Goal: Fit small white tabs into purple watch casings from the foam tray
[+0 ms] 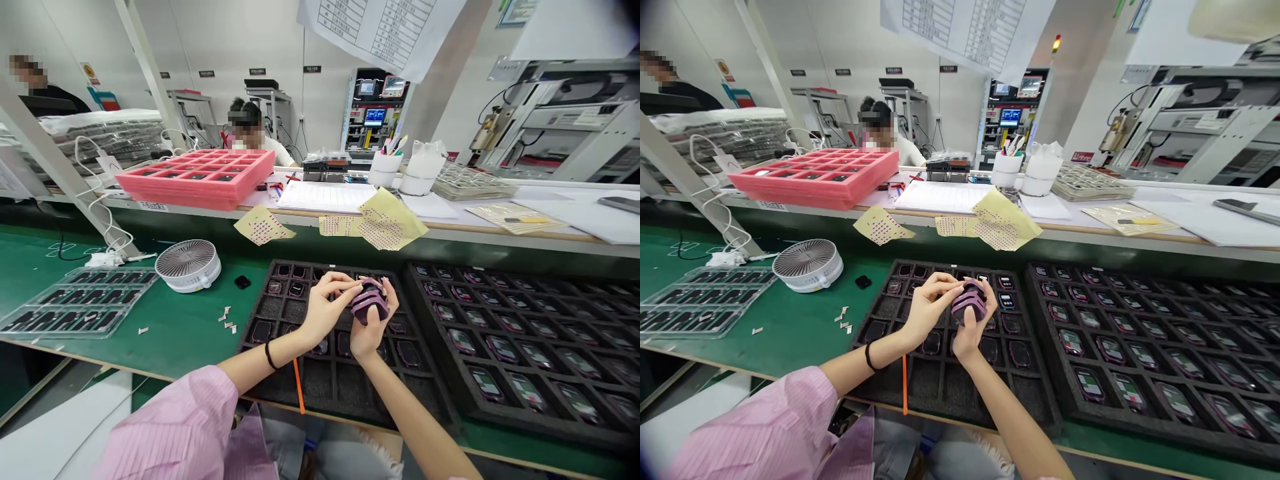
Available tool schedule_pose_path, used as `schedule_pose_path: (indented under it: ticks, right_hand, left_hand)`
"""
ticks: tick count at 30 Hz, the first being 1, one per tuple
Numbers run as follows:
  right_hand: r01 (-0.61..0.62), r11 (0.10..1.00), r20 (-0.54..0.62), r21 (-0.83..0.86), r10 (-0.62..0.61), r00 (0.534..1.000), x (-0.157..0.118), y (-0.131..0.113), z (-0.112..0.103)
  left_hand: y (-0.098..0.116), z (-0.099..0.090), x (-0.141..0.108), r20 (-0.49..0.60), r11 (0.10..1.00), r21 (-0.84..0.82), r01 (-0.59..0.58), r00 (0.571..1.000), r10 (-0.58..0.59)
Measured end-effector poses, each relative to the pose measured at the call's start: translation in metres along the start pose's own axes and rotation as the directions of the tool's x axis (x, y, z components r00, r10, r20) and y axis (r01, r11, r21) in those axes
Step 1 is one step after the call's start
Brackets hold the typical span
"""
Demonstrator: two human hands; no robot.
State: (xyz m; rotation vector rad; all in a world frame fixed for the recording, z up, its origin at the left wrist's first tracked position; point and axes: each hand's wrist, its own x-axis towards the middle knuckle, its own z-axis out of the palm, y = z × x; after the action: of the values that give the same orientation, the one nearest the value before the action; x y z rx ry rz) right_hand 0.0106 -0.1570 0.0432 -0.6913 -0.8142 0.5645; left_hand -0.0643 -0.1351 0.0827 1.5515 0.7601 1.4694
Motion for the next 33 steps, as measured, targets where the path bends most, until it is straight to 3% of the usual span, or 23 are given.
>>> schedule_pose_path:
  ticks: [6,12,16,19,22,26,33]
  right_hand:
    - [-0.045,0.998,-0.005,0.054,0.046,0.999,0.000,0.000,0.002]
    - [0.093,0.993,-0.003,0.074,-0.093,0.996,0.000,0.004,0.003]
    - [0.114,0.991,0.005,0.074,-0.114,0.993,-0.001,0.005,0.003]
    - [0.095,0.991,-0.013,0.097,-0.094,0.996,0.000,0.005,0.003]
    - [0.057,0.992,-0.071,0.114,-0.049,0.996,0.003,0.004,0.003]
    - [0.013,0.991,-0.068,0.132,-0.004,0.998,0.005,0.004,0.003]
    - [-0.009,0.987,-0.020,0.159,0.012,1.000,0.000,0.006,0.003]
  left_hand:
    - [-0.001,0.000,-0.001,-0.038,0.993,-0.116,0.030,0.999,-0.034]
    - [0.007,0.002,-0.004,-0.017,0.997,-0.076,0.015,1.000,-0.016]
    - [0.005,0.001,-0.006,-0.004,1.000,-0.013,-0.014,1.000,0.014]
    - [0.000,-0.004,-0.006,0.076,0.987,0.109,-0.118,0.991,0.110]
    - [-0.005,-0.012,-0.005,0.239,0.970,0.150,-0.191,0.959,0.152]
    - [-0.013,-0.021,-0.007,0.408,0.989,0.057,-0.139,0.907,0.104]
    - [-0.022,-0.030,-0.015,0.461,0.996,0.037,-0.075,0.886,0.050]
